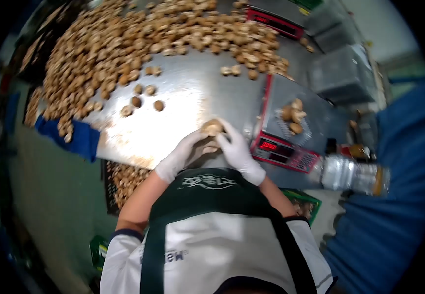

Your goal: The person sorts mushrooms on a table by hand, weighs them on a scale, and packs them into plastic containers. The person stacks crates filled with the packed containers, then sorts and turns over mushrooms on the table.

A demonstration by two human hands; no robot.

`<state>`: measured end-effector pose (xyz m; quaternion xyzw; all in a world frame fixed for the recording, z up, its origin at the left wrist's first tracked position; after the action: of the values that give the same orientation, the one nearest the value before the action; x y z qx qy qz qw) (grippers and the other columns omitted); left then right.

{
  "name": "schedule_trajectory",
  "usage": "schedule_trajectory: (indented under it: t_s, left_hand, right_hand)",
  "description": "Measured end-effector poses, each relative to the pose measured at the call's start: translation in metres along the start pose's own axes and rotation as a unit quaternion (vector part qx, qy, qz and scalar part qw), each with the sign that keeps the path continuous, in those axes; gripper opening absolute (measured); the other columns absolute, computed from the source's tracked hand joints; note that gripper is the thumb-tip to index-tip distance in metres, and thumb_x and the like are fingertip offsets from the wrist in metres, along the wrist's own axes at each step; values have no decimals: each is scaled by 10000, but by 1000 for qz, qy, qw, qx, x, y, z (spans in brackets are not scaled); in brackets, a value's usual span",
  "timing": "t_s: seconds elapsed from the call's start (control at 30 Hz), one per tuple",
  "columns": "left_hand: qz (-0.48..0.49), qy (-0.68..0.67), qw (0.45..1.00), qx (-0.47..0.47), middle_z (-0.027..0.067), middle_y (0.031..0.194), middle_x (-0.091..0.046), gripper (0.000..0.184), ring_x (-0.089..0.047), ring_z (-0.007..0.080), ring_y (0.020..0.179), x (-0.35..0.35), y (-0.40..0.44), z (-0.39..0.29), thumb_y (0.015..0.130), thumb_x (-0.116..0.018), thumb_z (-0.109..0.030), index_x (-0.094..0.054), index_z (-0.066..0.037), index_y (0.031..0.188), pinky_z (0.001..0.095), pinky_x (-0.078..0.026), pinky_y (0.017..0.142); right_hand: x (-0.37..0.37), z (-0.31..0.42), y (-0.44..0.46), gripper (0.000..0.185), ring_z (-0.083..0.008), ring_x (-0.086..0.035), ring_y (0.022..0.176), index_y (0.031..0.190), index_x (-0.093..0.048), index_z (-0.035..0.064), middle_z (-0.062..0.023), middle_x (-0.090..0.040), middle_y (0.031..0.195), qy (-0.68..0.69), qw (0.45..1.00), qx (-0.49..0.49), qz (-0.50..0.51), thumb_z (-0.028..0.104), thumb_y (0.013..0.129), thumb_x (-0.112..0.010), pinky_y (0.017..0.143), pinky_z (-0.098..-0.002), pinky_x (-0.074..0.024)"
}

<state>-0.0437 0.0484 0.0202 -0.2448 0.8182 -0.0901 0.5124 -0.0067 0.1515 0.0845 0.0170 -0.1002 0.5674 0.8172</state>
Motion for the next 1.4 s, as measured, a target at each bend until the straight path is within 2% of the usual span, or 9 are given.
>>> schedule_trajectory:
  t_s: [0.13, 0.17, 0.2, 0.33, 0.47, 0.63, 0.77, 1.03, 1.4]
  left_hand:
    - [57, 109, 992, 20, 118, 1224, -592, 442, -587, 192, 1108, -42, -9, 1, 1004, -455, -239, -438, -6, 1380, 303, -467, 954]
    - [57, 143, 988, 10, 114, 1223, -592, 448, -585, 185, 1106, -45, -11, 0, 1006, -453, -242, -432, -9, 1388, 299, -463, 957]
    - [53, 175, 983, -2, 109, 1222, -592, 454, -583, 179, 1104, -44, -13, -3, 1008, -451, -245, -426, -12, 1396, 295, -460, 961]
    - [-32, 228, 973, -26, 81, 1256, -583, 505, -563, 158, 1112, -14, -19, -4, 990, -496, -289, -420, -24, 1413, 307, -421, 991]
    - [-101, 249, 963, -37, 76, 1182, -619, 441, -585, 165, 1065, 20, -29, -9, 977, -546, -241, -490, -25, 1357, 315, -440, 965]
    - [-196, 281, 937, -71, 88, 1155, -621, 419, -591, 163, 1043, 74, -55, -2, 976, -570, -207, -503, -16, 1342, 272, -471, 903]
    - [-276, 354, 885, -123, 88, 1155, -623, 420, -587, 161, 1043, 102, -84, -8, 976, -569, -207, -499, -22, 1346, 265, -462, 918]
    - [-466, 356, 770, -249, 173, 1254, -535, 471, -547, 268, 1154, 154, -148, -37, 900, -617, -119, -484, -3, 1337, 338, -430, 1002]
    - [-546, 540, 572, -289, 220, 1383, -420, 670, -402, 374, 1287, 207, -121, -178, 802, -709, -215, -426, -12, 1375, 463, -328, 1082]
  right_hand:
    - [51, 24, -12, 438, -184, -611, 1041, 1332, -538, 28, -139, -618, 1188, -49, 991, 92, -88, 58, 900, -598, 888, -296, -495]
    - [73, 12, -20, 423, -208, -605, 1085, 1309, -552, 22, -133, -615, 1213, 48, 989, -76, -114, 57, 893, -613, 944, -321, -480]
    - [107, 39, -24, 414, -229, -598, 1103, 1294, -563, 25, -136, -616, 1209, -79, 968, 107, -214, 52, 886, -626, 958, -341, -472]
    - [206, 54, -68, 370, -306, -559, 1148, 1278, -562, -7, -172, -592, 1221, -291, 829, 158, -450, 47, 912, -562, 1016, -386, -422]
    - [240, -7, -58, 381, -296, -528, 1212, 1295, -565, 19, -148, -565, 1301, -354, 872, 20, -337, 33, 915, -539, 1055, -377, -389]
    - [205, 45, -49, 358, -264, -555, 1178, 1290, -569, 8, -140, -573, 1295, -323, 854, 117, -391, 40, 943, -488, 1022, -356, -422]
    - [127, 43, 10, 378, -213, -596, 1047, 1305, -563, 24, -132, -595, 1257, -240, 911, 192, -274, 29, 935, -486, 939, -357, -460]
    - [-73, -81, 131, 468, -274, -558, 1166, 1395, -435, -12, -171, -509, 1296, -69, 996, 42, 28, 59, 943, -533, 982, -351, -450]
    - [-195, -63, 307, 576, -334, -527, 1147, 1393, -471, 59, -180, -577, 1218, -243, 959, 148, 8, 185, 860, -647, 1010, -391, -411]
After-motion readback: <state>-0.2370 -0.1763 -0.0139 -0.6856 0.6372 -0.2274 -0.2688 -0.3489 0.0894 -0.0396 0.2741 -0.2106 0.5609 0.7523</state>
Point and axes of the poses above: each hand's wrist, its own y-axis towards the middle knuckle, its own x-axis out of the back of the hand, z = x × y, the point moved 9 cm from there along y, towards the middle knuckle
